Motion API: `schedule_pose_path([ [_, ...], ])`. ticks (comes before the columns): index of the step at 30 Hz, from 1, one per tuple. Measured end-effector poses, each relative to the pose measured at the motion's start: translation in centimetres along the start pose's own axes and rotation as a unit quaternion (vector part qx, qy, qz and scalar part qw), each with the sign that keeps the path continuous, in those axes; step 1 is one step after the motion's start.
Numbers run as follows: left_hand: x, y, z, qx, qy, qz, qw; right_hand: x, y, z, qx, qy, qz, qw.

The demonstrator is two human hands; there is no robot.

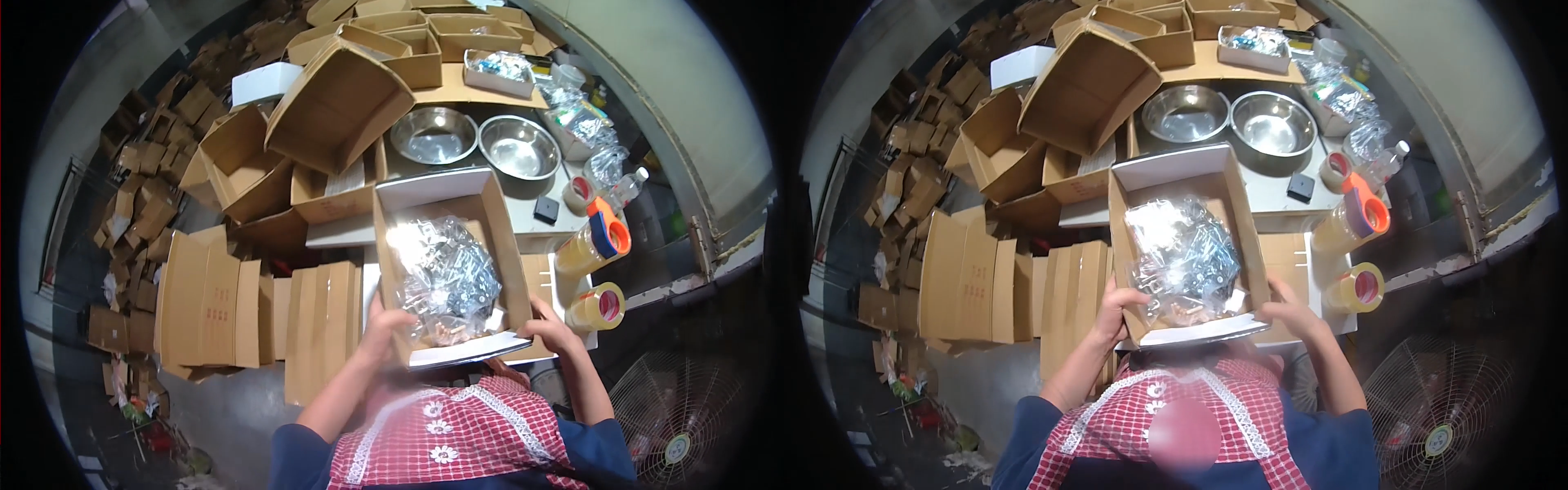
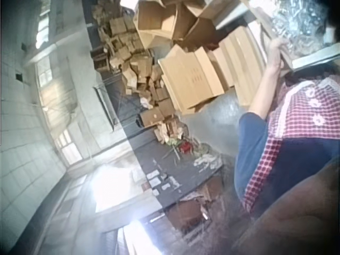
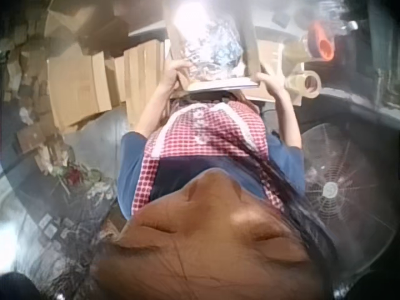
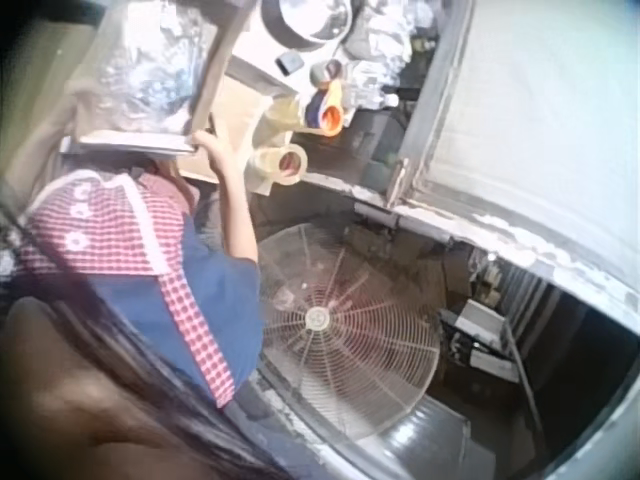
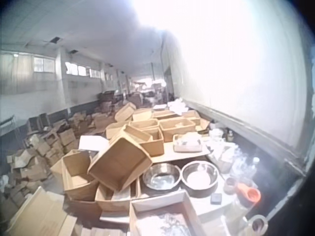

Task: The person organizes metal brackets and hardware by placing them into a bowl, then walks across a warehouse to retrieve flat cardboard pieces.

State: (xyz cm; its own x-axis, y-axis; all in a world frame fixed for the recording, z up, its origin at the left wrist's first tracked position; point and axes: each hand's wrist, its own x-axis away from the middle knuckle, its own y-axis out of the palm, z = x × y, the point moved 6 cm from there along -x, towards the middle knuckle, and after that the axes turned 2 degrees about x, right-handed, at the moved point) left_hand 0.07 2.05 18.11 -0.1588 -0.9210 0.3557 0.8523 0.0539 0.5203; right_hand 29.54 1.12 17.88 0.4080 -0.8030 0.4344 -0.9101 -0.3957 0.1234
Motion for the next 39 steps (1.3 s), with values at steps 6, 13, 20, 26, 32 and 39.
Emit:
schedule_pose_path([
  [6,5.3,1.4,1.3,-0.073,0.08,0.043,0.993,0.5,10.4,-11.3,0.468,-0.378,0.074,0.795],
  [13,8.9,1.6,-0.4,0.005,0.008,0.141,0.99,-6.7,13.9,-7.3,0.611,-0.38,0.086,0.689],
  [20,11.8,-10.3,-5.3,0.126,0.0,0.27,0.955,-3.6,3.1,-10.2,-0.177,-0.258,0.109,0.944],
  [26,16.8,-15.2,-1.0,0.102,0.115,0.36,0.92,0.4,-3.5,-6.6,-0.207,-0.24,0.154,0.936],
  [32,17.4,-16.8,1.6,0.134,0.147,0.366,0.909,-4.3,-2.6,5.5,0.276,-0.036,0.21,0.937],
  [39,18.0,-17.6,0.4,0.157,0.151,0.419,0.881,-2.4,-7.8,6.5,0.377,-0.147,0.323,0.856],
])
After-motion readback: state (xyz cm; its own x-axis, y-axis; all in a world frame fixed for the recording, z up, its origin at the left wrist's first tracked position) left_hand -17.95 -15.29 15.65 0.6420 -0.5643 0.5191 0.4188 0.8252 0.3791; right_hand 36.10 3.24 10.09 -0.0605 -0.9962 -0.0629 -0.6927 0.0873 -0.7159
